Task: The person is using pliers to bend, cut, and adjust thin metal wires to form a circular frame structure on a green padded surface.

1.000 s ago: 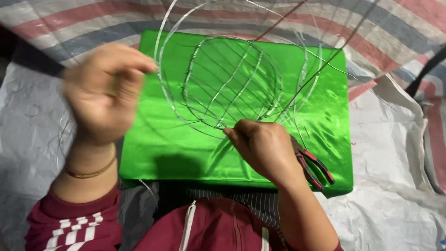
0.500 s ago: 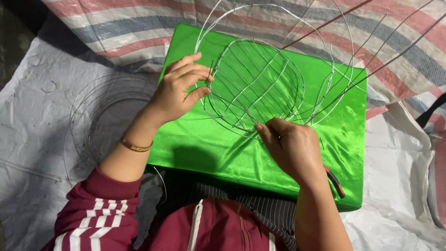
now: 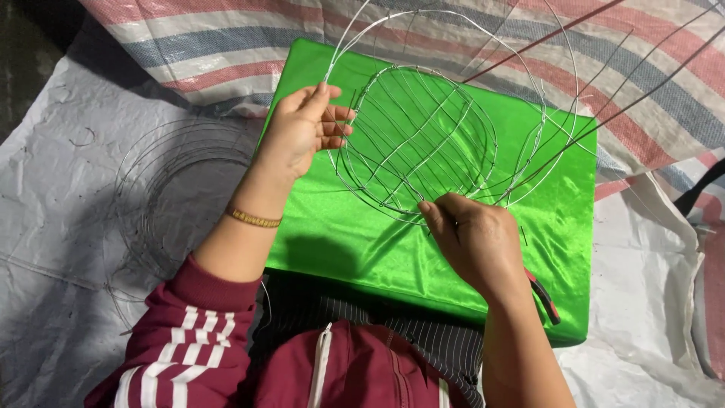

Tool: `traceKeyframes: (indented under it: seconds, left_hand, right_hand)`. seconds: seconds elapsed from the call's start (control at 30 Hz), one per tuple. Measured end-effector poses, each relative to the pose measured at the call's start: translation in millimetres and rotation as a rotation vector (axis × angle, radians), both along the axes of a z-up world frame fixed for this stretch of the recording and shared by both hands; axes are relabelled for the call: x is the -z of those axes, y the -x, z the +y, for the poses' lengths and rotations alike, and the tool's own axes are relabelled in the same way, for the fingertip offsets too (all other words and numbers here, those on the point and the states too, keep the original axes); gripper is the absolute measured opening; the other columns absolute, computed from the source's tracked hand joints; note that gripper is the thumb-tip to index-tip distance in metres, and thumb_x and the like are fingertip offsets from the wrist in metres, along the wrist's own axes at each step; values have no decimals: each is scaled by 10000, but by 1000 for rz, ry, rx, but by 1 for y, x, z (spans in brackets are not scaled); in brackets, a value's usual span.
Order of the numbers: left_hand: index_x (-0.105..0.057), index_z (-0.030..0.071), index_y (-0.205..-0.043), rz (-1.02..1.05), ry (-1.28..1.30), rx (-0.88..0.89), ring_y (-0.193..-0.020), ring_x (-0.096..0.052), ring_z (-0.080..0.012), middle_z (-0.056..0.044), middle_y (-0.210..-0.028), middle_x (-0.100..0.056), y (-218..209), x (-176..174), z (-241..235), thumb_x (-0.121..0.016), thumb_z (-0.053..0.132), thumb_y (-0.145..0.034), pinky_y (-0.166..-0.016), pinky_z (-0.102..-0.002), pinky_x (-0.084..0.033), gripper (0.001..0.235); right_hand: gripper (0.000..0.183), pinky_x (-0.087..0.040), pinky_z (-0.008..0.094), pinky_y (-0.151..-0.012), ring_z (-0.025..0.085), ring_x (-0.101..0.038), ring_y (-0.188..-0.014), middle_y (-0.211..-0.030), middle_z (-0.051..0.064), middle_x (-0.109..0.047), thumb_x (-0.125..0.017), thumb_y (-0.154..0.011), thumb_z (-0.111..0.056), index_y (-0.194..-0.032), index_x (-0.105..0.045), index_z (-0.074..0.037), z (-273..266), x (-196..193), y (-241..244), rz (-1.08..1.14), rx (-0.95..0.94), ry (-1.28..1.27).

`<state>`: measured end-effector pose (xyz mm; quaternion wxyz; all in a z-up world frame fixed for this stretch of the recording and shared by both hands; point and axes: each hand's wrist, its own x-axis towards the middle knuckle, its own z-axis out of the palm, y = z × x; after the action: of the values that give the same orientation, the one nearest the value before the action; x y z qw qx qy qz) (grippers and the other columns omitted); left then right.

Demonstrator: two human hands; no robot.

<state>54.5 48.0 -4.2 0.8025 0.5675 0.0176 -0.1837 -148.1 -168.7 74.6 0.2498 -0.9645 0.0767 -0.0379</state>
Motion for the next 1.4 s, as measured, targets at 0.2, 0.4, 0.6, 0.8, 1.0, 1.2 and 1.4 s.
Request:
traceKeyframes:
  seconds: [0.2,0.4,0.6,0.8,1.0,1.2,1.4]
  left_hand:
    - [-649,182,-1166,66,-51,-40,-502,-726,-206,-119,-670,-731,-21,7,-7,-609,294,-1007,-385,-261,-573,198]
    - [-357,1,-1392,-516,-399,-125,-732,-710,-137,-136,-1083,-658,-4,-17,8,-537,98,-1038,-558,-195,-626,409]
    - [-774,69,-1078,-1744,-458,-256,-1018,-682,-362,-144,-1086,-719,86,-16,-29,-616,149,-951,-953,-509,-566,218]
    - [-664,152,-1180,-1586,-834,334,-927,-684,-283,-58,-856,-665,92,-20,-51,-466,473,-1069,-888,-469,-472,392]
    - [-684,186,-962,-1526,-875,555,-813,-646,-309,-41,-775,-606,88,-52,-39,-513,393,-1062,-749,-473,-475,286]
    - [-646,196,-835,-1381,-969,736,-772,-639,-315,-33,-696,-576,84,-60,-38,-483,413,-1078,-726,-460,-466,364]
    - [-682,210,-896,-1181,-1073,977,-870,-685,-343,-56,-758,-675,83,-65,-45,-456,448,-1061,-768,-487,-490,368]
  right_hand:
    - [274,-552,478,-627,388,-691,-675,-603,103,-641,-639,-994,-406,-842,-707,-187,-2,4,0,-5,-13,-28]
    - [253,-421,398,-452,291,-486,-394,-514,92,-580,-719,-948,-252,-785,-713,-58,-1,6,-2,-166,-83,40]
    - [243,-535,570,-633,434,-690,-724,-645,157,-651,-641,-997,-355,-888,-720,-153,-6,11,-3,-87,-100,1]
    - [121,-556,519,-662,386,-705,-752,-685,82,-686,-664,-956,-324,-933,-724,-221,-9,22,3,-76,-56,-12]
    - [138,-562,331,-588,174,-649,-517,-729,74,-715,-663,-962,-41,-1021,-776,-93,-40,27,36,-496,23,-371]
    - [301,-421,598,-1121,520,-563,-1303,-1319,245,-651,-685,-939,8,-1235,-727,-23,-84,36,27,-750,-249,171]
    - [257,-314,571,-1235,402,-638,-1197,-1002,131,-642,-834,-899,-258,-1038,-697,-90,-99,66,6,-621,-359,194]
